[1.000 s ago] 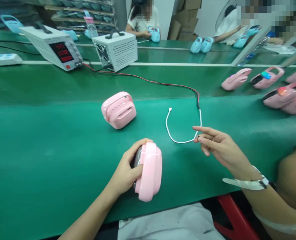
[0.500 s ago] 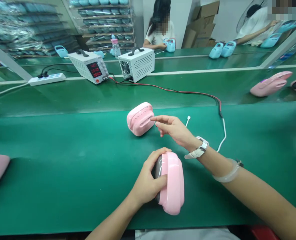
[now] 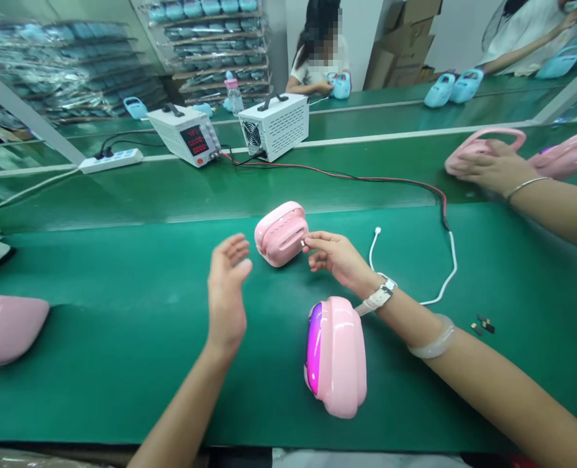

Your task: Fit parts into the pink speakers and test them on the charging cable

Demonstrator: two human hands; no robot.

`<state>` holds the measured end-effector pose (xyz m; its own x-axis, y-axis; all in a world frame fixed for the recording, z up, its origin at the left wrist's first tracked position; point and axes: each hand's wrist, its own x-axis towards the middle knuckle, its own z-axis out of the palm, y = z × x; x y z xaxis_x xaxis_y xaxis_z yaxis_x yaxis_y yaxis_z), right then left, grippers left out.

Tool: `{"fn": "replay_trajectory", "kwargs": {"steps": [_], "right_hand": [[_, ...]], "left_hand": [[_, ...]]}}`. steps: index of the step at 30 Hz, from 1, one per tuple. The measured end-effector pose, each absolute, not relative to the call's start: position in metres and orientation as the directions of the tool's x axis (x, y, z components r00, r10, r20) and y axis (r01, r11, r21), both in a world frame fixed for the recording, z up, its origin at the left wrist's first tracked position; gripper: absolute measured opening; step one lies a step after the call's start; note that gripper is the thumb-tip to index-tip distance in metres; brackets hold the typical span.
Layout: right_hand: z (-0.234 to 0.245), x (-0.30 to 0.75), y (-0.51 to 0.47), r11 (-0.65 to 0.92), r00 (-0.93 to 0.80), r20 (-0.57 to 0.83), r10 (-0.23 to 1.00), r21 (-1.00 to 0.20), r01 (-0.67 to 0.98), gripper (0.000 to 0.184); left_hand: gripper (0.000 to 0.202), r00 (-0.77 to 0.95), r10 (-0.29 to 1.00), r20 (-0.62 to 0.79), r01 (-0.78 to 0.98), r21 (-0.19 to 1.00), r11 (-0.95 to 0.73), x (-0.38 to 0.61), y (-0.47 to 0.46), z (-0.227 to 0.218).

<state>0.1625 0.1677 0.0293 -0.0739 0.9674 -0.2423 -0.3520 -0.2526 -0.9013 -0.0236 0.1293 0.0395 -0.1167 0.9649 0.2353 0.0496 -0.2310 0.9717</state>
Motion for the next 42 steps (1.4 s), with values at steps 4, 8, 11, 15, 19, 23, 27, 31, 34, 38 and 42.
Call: {"fn": "replay_trajectory", "kwargs": {"steps": [4,8,11,15,19,23,27,31,34,38,42], "right_hand": [[0.026,0.152,0.170,-0.203,-0.029,-0.207,0.978,-0.910,-0.361,0.020],[0.021,0.144,0.174,-0.102,0.046,-0.127,0.991,-0.928,-0.357,0.025],[0.021,0.149,0.176,-0.052,0.057,-0.077,0.995,-0.936,-0.347,0.030],[0.025,0.164,0.181,-0.062,-0.017,-0.060,0.998,-0.953,-0.297,0.031],[0.030,0.171,0.188,-0.061,-0.058,-0.047,0.997,-0.966,-0.252,0.033],[0.033,0.172,0.194,-0.044,-0.081,-0.027,0.996,-0.975,-0.217,0.035],[0.030,0.173,0.195,-0.013,-0.095,0.005,0.995,-0.982,-0.189,0.040],[0.019,0.171,0.194,0.025,-0.071,0.039,0.997,-0.982,-0.186,0.045],[0.012,0.168,0.196,0.075,-0.023,0.082,0.996,-0.975,-0.211,0.044],[0.011,0.167,0.200,0.102,-0.022,0.110,0.994,-0.967,-0.235,0.043],[0.008,0.172,0.206,0.039,-0.100,0.069,0.993,-0.960,-0.276,0.041]], "left_hand": [[0.058,-0.039,0.979,0.199,0.144,0.971,-0.191,-0.033,0.181,0.044],[0.054,0.089,0.990,0.112,0.184,0.975,-0.127,-0.025,0.192,0.031],[0.063,0.089,0.995,0.055,0.179,0.981,-0.070,-0.025,0.191,0.025],[0.070,0.102,0.994,0.025,0.102,0.994,-0.035,-0.020,0.215,0.023],[0.058,0.214,0.975,0.056,-0.017,0.998,-0.054,-0.002,0.244,0.017],[0.052,0.262,0.963,0.070,-0.078,0.996,-0.051,0.007,0.248,0.011],[0.051,0.268,0.961,0.073,-0.116,0.992,-0.043,0.005,0.244,0.011],[0.048,0.277,0.958,0.074,-0.129,0.991,-0.040,0.006,0.243,0.013],[0.045,0.272,0.959,0.080,-0.129,0.991,-0.046,0.006,0.243,0.013],[0.044,0.275,0.959,0.075,-0.131,0.991,-0.040,0.005,0.244,0.012],[0.046,0.279,0.958,0.059,-0.135,0.991,-0.021,0.006,0.244,0.013]]}}
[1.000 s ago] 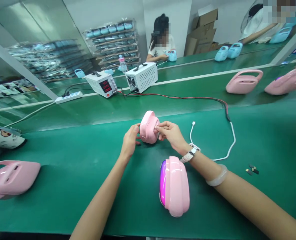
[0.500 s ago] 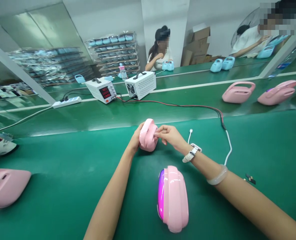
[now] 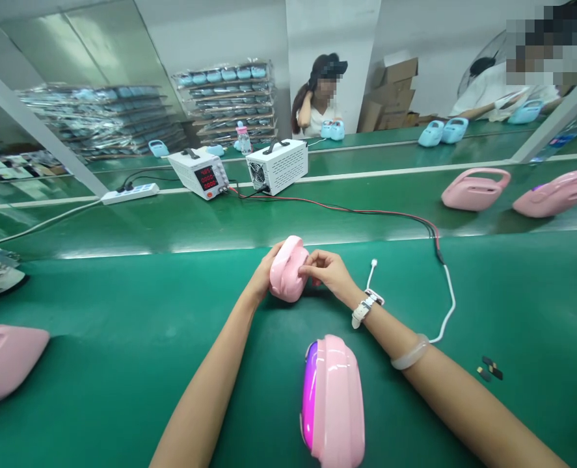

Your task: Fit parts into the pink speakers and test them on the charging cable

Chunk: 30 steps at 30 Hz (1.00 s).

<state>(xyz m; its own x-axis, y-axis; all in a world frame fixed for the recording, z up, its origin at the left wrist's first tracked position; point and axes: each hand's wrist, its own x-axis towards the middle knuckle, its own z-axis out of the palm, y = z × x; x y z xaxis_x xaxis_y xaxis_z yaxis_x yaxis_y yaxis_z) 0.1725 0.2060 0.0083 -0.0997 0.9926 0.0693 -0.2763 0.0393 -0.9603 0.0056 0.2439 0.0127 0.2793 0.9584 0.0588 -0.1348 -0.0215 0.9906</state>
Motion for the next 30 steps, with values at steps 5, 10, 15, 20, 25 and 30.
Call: {"fn": "replay_trajectory", "kwargs": {"steps": [5,10,15,20,25,30], "right_hand": [[0.002,0.177,0.207,-0.061,-0.175,0.005,0.985,-0.925,-0.376,0.043],[-0.001,0.173,0.205,-0.084,-0.145,-0.024,0.989,-0.903,-0.422,0.042],[0.003,0.171,0.204,-0.107,-0.100,-0.072,0.992,-0.903,-0.416,0.044],[0.014,0.174,0.204,-0.158,-0.125,-0.121,0.985,-0.923,-0.350,0.044],[0.021,0.174,0.206,-0.182,-0.147,-0.146,0.978,-0.944,-0.275,0.043],[0.038,0.190,0.188,-0.194,-0.177,-0.153,0.972,-0.949,-0.247,0.033]], "left_hand": [[0.048,0.264,0.963,0.045,-0.138,0.990,-0.008,0.006,0.243,0.014],[0.049,0.246,0.969,0.035,-0.138,0.990,-0.001,0.007,0.244,0.014],[0.048,0.237,0.971,0.034,-0.129,0.992,-0.003,0.007,0.245,0.013],[0.049,0.248,0.968,0.031,-0.118,0.993,-0.002,0.006,0.244,0.012],[0.047,0.251,0.967,0.040,-0.114,0.993,-0.012,0.007,0.246,0.014],[0.053,0.269,0.963,0.007,-0.092,0.996,0.018,0.009,0.248,0.020]]}}
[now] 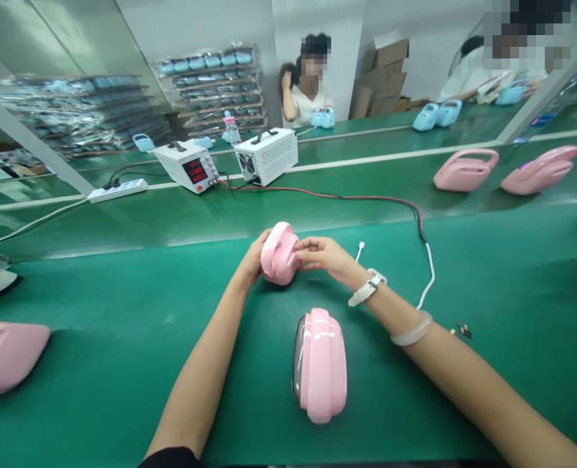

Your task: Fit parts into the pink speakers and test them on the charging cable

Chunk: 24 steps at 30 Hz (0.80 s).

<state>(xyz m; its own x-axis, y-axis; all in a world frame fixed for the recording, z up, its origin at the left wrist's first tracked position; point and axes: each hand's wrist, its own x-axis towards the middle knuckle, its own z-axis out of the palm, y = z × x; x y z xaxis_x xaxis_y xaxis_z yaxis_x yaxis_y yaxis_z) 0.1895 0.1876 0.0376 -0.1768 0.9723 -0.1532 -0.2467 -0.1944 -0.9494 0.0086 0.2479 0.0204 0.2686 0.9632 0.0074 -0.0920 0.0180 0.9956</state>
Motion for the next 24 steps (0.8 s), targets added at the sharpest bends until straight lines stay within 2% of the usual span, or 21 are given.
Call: {"fn": "replay_trajectory", "kwargs": {"steps": [5,9,15,24], "right_hand": [[0.048,0.224,0.117,-0.090,-0.272,-0.031,0.962,-0.974,-0.206,0.048],[0.035,0.220,0.055,-0.110,-0.280,-0.063,0.958,-0.982,-0.156,0.054],[0.016,0.193,0.027,-0.077,-0.209,-0.009,0.978,-0.945,-0.319,0.062],[0.007,0.202,0.034,-0.118,-0.262,-0.005,0.965,-0.901,-0.418,0.054]], "left_hand": [[0.054,0.237,0.971,0.006,-0.115,0.993,0.022,0.011,0.251,0.017],[0.047,0.216,0.976,0.006,-0.147,0.989,0.026,0.012,0.253,0.017],[0.052,0.221,0.975,0.030,-0.179,0.984,0.010,0.015,0.251,0.022],[0.046,0.253,0.967,0.041,-0.166,0.986,0.001,0.014,0.251,0.022]]}}
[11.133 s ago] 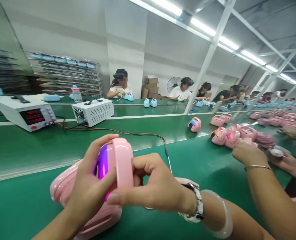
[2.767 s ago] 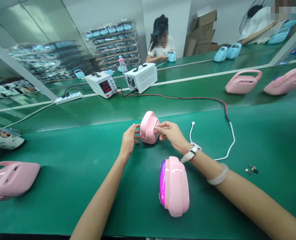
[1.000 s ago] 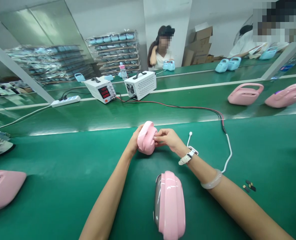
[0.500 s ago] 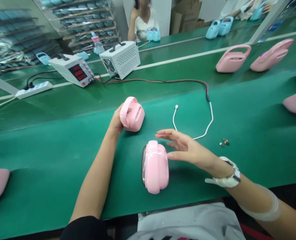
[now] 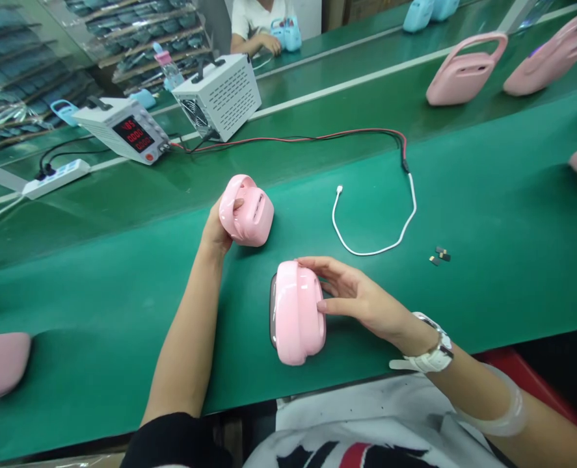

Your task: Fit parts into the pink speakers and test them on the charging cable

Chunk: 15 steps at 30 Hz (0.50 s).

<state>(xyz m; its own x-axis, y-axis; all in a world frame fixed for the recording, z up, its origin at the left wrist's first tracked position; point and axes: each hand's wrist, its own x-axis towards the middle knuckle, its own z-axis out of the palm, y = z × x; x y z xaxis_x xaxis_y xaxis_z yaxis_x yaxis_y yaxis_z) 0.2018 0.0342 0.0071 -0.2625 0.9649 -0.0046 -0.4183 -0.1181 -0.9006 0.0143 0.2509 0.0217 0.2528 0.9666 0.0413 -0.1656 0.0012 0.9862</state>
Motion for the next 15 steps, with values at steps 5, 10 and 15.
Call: {"fn": "replay_trajectory", "kwargs": {"steps": [5,10,15], "right_hand": [[0.0049,0.2045,0.0354,-0.142,-0.296,-0.008,0.955,-0.890,-0.433,0.054],[0.0040,0.2052,0.0366,-0.162,-0.300,-0.024,0.954,-0.882,-0.443,0.054],[0.0042,0.2047,0.0372,-0.157,-0.301,-0.014,0.953,-0.876,-0.456,0.055]], "left_hand": [[0.047,0.262,0.964,0.053,-0.158,0.987,-0.011,0.0147,0.2506,0.0231],[0.049,0.259,0.964,0.055,-0.135,0.991,-0.020,0.0147,0.2496,0.0231],[0.048,0.251,0.967,0.048,-0.130,0.991,-0.016,0.0157,0.2479,0.0259]]}}
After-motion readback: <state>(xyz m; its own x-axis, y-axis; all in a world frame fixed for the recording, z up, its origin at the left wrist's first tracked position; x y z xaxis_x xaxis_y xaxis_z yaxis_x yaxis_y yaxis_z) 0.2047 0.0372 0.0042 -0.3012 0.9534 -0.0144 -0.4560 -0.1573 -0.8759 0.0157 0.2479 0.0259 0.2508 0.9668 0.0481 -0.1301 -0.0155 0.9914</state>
